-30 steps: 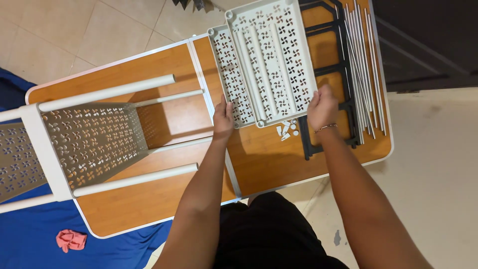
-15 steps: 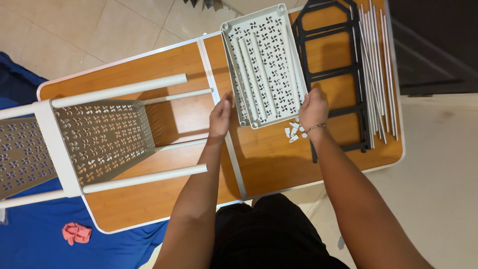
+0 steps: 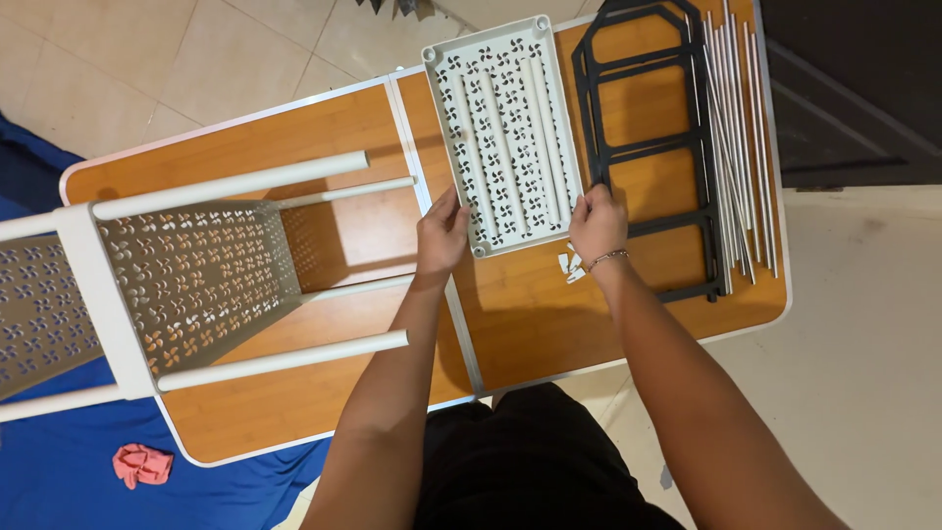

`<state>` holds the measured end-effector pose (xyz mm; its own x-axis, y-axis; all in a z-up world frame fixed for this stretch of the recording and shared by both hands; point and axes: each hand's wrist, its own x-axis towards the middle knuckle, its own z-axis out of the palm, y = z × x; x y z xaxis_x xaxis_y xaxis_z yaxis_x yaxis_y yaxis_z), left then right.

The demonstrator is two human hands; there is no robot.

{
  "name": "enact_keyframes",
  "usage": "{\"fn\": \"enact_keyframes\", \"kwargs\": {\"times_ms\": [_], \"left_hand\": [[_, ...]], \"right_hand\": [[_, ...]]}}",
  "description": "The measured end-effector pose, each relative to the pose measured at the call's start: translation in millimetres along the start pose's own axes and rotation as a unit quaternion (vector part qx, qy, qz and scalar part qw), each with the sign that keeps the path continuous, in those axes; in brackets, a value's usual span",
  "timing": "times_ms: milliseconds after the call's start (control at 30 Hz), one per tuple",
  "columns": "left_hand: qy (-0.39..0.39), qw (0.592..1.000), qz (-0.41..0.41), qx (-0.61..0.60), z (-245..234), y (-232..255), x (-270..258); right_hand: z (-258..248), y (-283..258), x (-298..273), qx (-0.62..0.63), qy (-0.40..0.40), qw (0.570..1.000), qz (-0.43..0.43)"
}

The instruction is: The person assembles a white plastic shelving unit by inserting vertical and horizontal rods into perforated panels and securing them with small white plastic connectors. The person repeatedly aligns and snaps the components together on a wooden table.

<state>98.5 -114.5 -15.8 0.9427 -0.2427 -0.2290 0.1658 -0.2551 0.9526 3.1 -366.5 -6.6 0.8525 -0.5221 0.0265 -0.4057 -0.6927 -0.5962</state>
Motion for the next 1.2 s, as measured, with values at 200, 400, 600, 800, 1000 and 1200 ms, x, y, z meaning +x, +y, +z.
{"fn": "enact_keyframes", "kwargs": {"times_ms": [200,400,600,800,1000,1200], "left_hand": [[-0.008,1.000,0.005,0.013,-5,4,3],[-0.011,0.999,0.025,0.017,-4,11,2],[-0.012,1.000,0.000,0.019,-6,3,4],[-0.002,1.000,-0.019,-0.007,0,-7,0],[-0.004,1.000,-0.005,0.029,5,-4,-4],[0.001,1.000,-0.004,0.024,8,0,-7]], "right_hand": [[-6,3,1,0.049,-0.031,0.998,0.002],[-18,2,4,0.074,-0.086,0.993,0.043],[-24,-1,5,0.069,-0.123,0.988,0.066],[-25,2,6,0.108,-0.126,0.981,0.104],[-25,10,15,0.158,-0.151,0.965,0.144],[-30,9,11,0.116,-0.157,0.970,0.144]]}}
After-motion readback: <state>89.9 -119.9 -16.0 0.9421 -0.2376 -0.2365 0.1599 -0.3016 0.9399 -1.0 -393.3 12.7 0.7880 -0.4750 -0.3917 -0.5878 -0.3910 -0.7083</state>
